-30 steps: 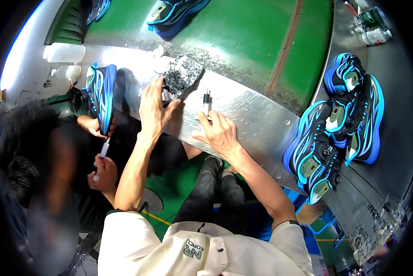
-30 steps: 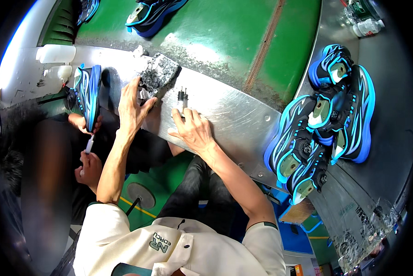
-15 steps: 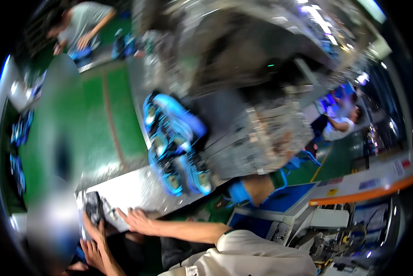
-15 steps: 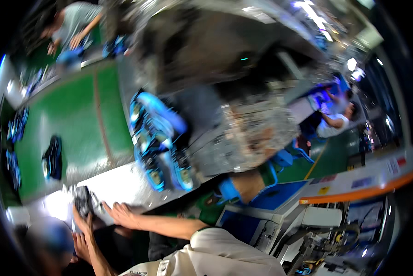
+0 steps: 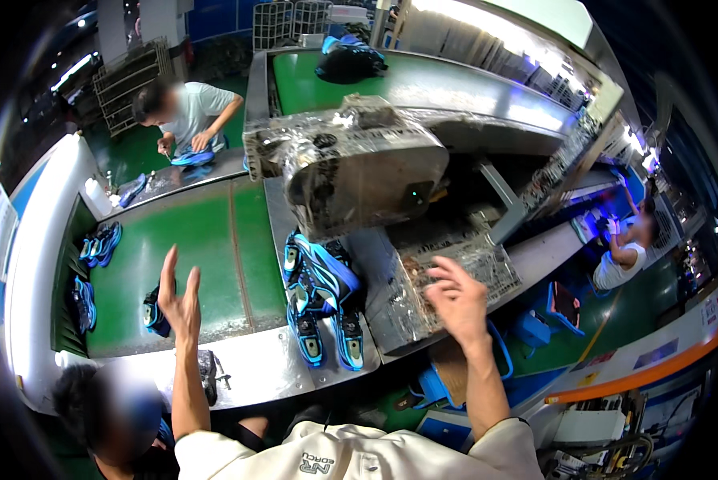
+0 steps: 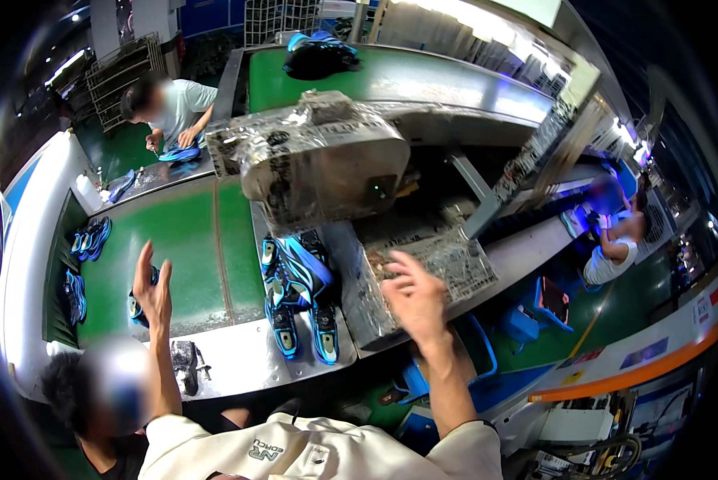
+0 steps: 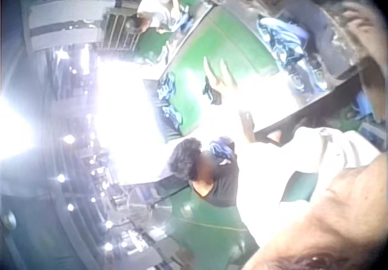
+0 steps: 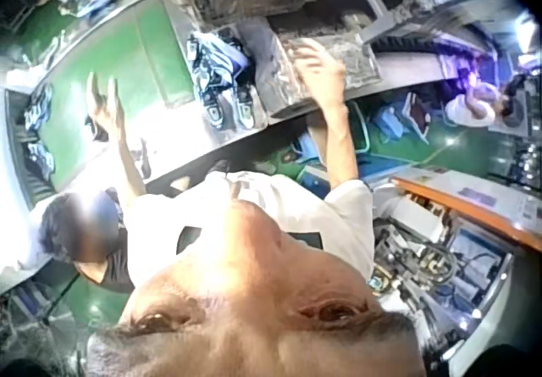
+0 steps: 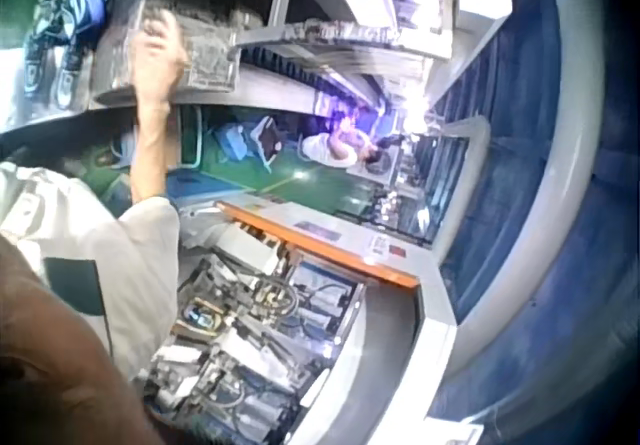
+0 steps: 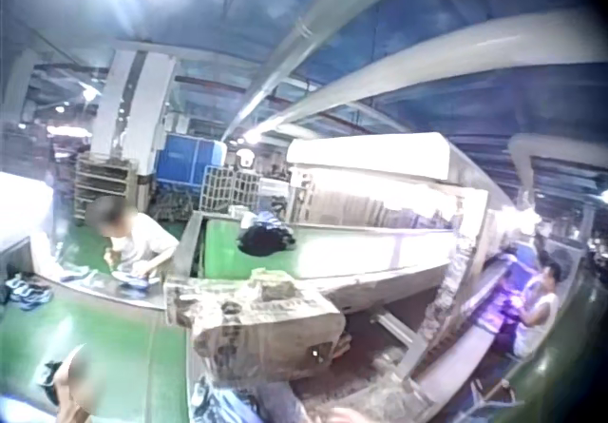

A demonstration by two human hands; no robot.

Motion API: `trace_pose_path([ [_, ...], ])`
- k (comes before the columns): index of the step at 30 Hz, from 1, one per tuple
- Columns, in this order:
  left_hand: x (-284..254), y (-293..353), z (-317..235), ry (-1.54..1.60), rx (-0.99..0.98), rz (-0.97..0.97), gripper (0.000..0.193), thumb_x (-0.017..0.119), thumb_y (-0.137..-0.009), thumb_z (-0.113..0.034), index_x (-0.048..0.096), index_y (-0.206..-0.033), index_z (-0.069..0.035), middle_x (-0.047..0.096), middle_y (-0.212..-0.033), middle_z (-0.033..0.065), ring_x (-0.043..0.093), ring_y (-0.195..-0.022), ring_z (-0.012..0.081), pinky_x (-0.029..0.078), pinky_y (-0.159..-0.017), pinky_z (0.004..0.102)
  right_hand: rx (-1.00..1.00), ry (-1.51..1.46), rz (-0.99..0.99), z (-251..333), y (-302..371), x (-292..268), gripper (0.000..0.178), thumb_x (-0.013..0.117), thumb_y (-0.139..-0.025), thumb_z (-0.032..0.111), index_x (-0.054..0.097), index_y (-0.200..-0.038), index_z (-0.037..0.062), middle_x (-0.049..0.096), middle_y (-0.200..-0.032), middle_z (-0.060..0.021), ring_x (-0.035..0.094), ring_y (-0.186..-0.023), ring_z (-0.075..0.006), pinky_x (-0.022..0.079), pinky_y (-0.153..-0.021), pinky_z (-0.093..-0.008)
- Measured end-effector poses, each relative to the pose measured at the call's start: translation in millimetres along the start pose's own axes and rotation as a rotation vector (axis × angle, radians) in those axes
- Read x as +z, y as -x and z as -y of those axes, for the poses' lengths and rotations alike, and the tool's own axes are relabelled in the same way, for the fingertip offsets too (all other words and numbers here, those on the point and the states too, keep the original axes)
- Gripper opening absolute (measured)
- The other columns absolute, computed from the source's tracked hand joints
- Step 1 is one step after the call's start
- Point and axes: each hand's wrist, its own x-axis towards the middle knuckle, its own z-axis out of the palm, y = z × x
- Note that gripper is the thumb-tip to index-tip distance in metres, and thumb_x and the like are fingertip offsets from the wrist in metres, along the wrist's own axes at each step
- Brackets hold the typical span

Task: The person applies adhesive to the edges of a shoe using a syringe, places the shoe into an industrial lasting machine, and then removes it, repeating the process for multiple shoes.

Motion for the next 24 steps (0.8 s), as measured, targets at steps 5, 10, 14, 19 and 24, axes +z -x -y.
trace_pose_path([
  [5,58.1,-155.1,-67.8,0.419,0.161,-0.024,0.037,0.062,-0.093,-0.011,0.056,-0.125,0.004,0.063,-0.121,0.0123,0.060,-0.108,0.0175,0.045,-0.097,0.0280,0.043,0.041,-0.129,-4.1,-12.4,-2.9,0.036,0.068,-0.078,-0.001,0.064,-0.114,-0.0016,0.070,-0.099,-0.0164,0.067,-0.080,-0.0152,0.056,-0.069,-0.0264],
  [10,89.2,-122.0,19.7,0.346,-0.022,-0.244,0.027,0.067,-0.090,-0.017,0.063,-0.110,0.001,0.067,-0.102,0.0096,0.062,-0.093,0.0149,0.049,-0.088,0.0285,0.087,0.061,0.122,-5.9,-9.7,110.0,0.033,0.071,-0.077,0.003,0.065,-0.109,-0.0020,0.069,-0.103,-0.0162,0.068,-0.090,-0.0212,0.056,-0.076,-0.0316],
  [14,159.8,54.0,186.1,0.058,-0.518,0.117,0.041,0.076,-0.081,-0.028,0.063,-0.105,0.003,0.068,-0.093,0.0120,0.064,-0.087,0.0193,0.051,-0.080,0.0326,0.091,0.474,0.303,-80.4,-50.9,214.1,0.051,0.071,-0.078,0.018,0.056,-0.123,0.0007,0.064,-0.110,-0.0240,0.063,-0.092,-0.0410,0.051,-0.078,-0.0445],
  [19,195.8,84.7,193.8,0.028,-0.789,0.271,0.061,0.074,-0.080,-0.039,0.058,-0.119,0.005,0.067,-0.103,0.0212,0.065,-0.094,0.0278,0.051,-0.085,0.0365,0.022,0.413,0.326,-259.8,-62.9,270.9,0.062,0.068,-0.083,0.046,0.054,-0.123,0.0005,0.059,-0.113,-0.0226,0.057,-0.102,-0.0368,0.045,-0.088,-0.0456],
  [24,258.6,55.1,215.6,-0.057,-0.532,0.516,0.073,0.073,-0.076,-0.031,0.043,-0.136,-0.002,0.058,-0.123,0.0225,0.057,-0.112,0.0396,0.045,-0.095,0.0456,0.504,0.082,0.540,-312.6,-54.0,260.8,0.048,0.067,-0.088,0.035,0.060,-0.124,0.0036,0.064,-0.113,-0.0082,0.057,-0.105,-0.0218,0.041,-0.098,-0.0373],
])
